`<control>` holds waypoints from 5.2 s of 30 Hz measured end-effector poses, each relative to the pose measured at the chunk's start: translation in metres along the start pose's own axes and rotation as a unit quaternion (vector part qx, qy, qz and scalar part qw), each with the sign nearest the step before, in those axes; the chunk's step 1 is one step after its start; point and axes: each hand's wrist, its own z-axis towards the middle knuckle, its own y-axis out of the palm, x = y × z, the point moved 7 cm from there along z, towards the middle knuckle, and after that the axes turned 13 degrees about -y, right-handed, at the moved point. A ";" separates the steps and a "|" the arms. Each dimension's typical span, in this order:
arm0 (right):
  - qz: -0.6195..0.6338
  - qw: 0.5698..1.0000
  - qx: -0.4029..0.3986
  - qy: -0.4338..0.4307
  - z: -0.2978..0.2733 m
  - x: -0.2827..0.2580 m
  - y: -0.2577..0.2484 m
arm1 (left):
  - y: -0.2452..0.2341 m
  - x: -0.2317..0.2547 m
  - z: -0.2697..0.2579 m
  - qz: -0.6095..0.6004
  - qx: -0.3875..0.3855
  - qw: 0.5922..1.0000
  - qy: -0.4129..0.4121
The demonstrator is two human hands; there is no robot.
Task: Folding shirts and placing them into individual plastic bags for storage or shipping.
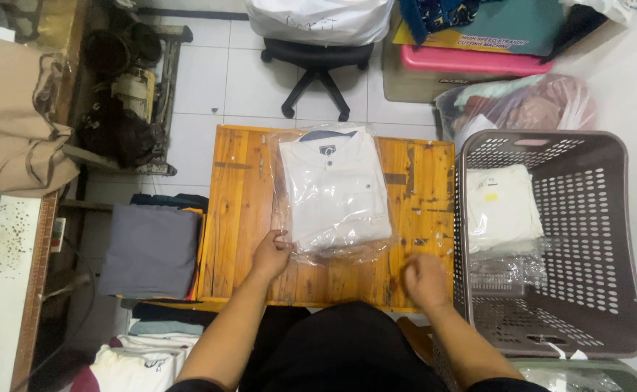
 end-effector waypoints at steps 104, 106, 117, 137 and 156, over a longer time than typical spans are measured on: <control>-0.014 0.997 -0.076 0.007 0.067 -0.085 -0.008 | 0.014 0.101 -0.040 0.412 0.029 0.892 0.185; -0.011 0.996 -0.084 0.007 0.068 -0.085 -0.010 | 0.013 0.104 -0.046 0.411 0.025 0.894 0.179; -0.104 0.989 0.090 -0.056 0.121 -0.068 -0.040 | 0.014 0.168 -0.045 0.344 0.057 0.912 0.218; -0.073 0.997 0.009 0.021 0.173 -0.052 -0.037 | 0.020 0.185 0.009 0.315 0.085 0.912 0.247; 0.553 0.795 0.208 0.139 0.211 0.047 -0.092 | -0.065 0.194 0.129 -0.067 0.038 0.991 0.111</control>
